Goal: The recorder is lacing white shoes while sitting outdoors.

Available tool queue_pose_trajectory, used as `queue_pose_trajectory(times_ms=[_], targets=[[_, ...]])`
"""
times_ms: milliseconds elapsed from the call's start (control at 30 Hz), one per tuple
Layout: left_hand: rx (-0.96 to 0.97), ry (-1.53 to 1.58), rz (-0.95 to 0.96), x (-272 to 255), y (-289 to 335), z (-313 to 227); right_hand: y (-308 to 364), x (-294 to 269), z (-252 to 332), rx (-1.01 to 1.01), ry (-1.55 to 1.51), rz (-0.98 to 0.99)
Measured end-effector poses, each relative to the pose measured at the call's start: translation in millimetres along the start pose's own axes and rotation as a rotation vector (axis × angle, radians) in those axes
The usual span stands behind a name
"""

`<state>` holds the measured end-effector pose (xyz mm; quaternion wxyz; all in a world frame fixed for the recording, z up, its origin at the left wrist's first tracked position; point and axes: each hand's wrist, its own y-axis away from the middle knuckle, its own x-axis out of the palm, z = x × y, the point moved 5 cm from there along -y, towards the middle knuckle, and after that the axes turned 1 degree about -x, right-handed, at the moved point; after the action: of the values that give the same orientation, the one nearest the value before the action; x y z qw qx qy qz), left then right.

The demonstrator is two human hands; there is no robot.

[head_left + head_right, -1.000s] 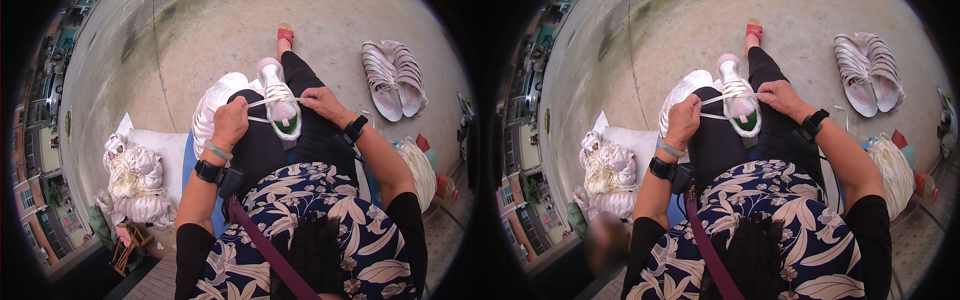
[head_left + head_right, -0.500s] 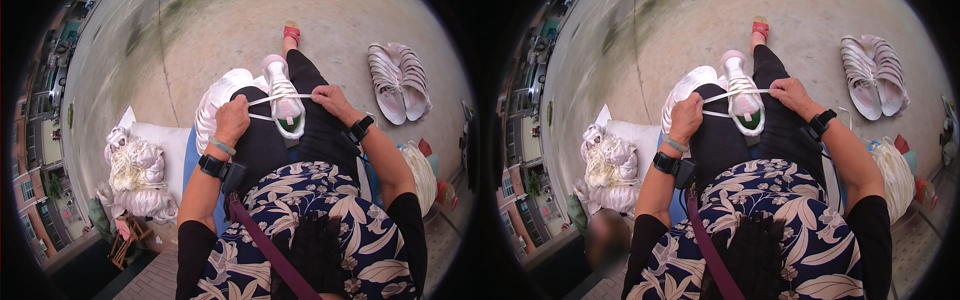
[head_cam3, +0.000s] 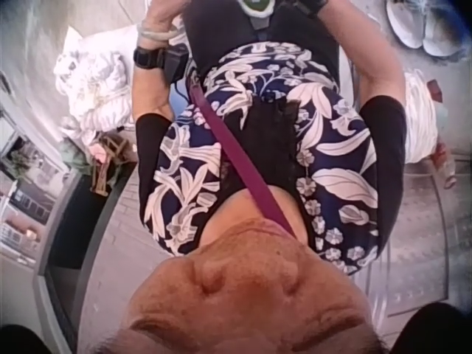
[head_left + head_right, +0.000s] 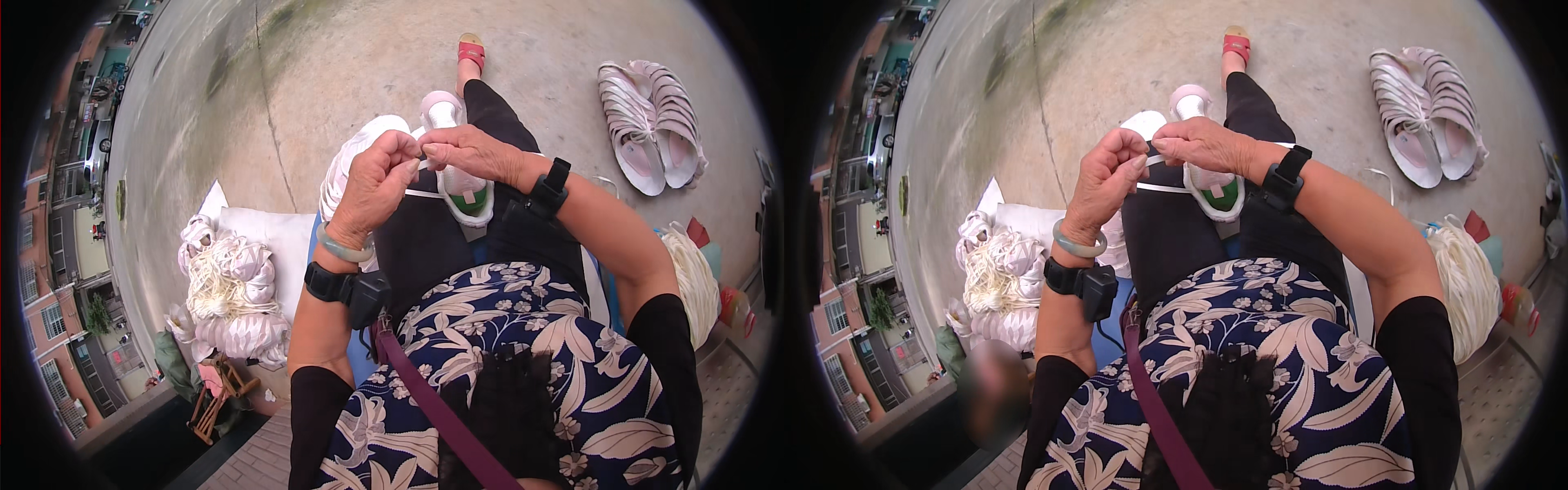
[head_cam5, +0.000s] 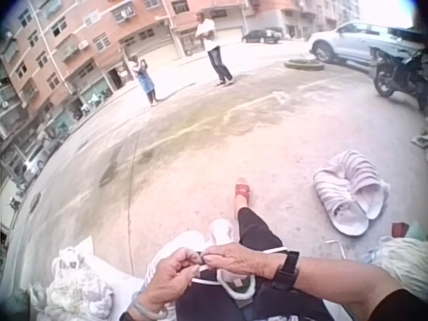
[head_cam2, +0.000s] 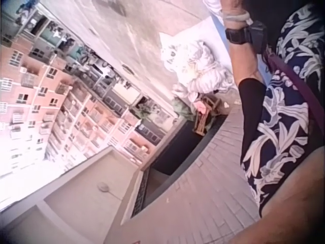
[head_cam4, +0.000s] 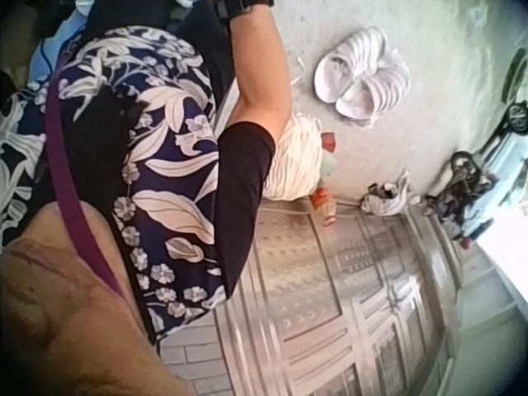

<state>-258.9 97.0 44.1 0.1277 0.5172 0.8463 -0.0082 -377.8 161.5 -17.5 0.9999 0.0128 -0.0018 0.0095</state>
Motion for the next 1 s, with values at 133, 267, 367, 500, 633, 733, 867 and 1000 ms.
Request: queue_pose_trajectory(times_ms=[133, 267, 367, 500, 633, 733, 867, 1000], targets=[[-0.083, 0.044, 0.009, 1.1, -1.3, -7.6, 15.3, -21.5, 32.9, 0.052, -0.181, 0.019], [-0.091, 0.026, 0.021, 2.4, -1.9, 8.1, 36.0, -67.6, 37.0, 0.117, -0.170, -0.135], [-0.050, 0.001, -0.047, 3.7, -3.8, 12.6, 46.7, -82.9, 30.1, 0.114, -0.191, -0.230], [-0.041, -0.020, -0.115, 1.2, -3.9, 12.2, 54.7, -86.4, 17.4, 0.137, -0.262, -0.317], [-0.017, -0.214, -0.117, -0.3, 4.3, 0.1, 55.3, -89.4, 5.7, 0.157, -0.332, -0.364], [-0.008, -0.351, -0.143, -5.0, 14.0, 2.9, 54.2, -88.1, 1.2, 0.164, -0.318, -0.349], [0.130, -0.460, -0.204, -11.1, 28.1, 5.9, 51.3, -77.0, 0.0, 0.171, -0.283, -0.303], [0.162, -0.523, -0.276, -18.7, 36.8, 12.1, 48.6, -73.3, -0.3, 0.181, -0.323, -0.285]])
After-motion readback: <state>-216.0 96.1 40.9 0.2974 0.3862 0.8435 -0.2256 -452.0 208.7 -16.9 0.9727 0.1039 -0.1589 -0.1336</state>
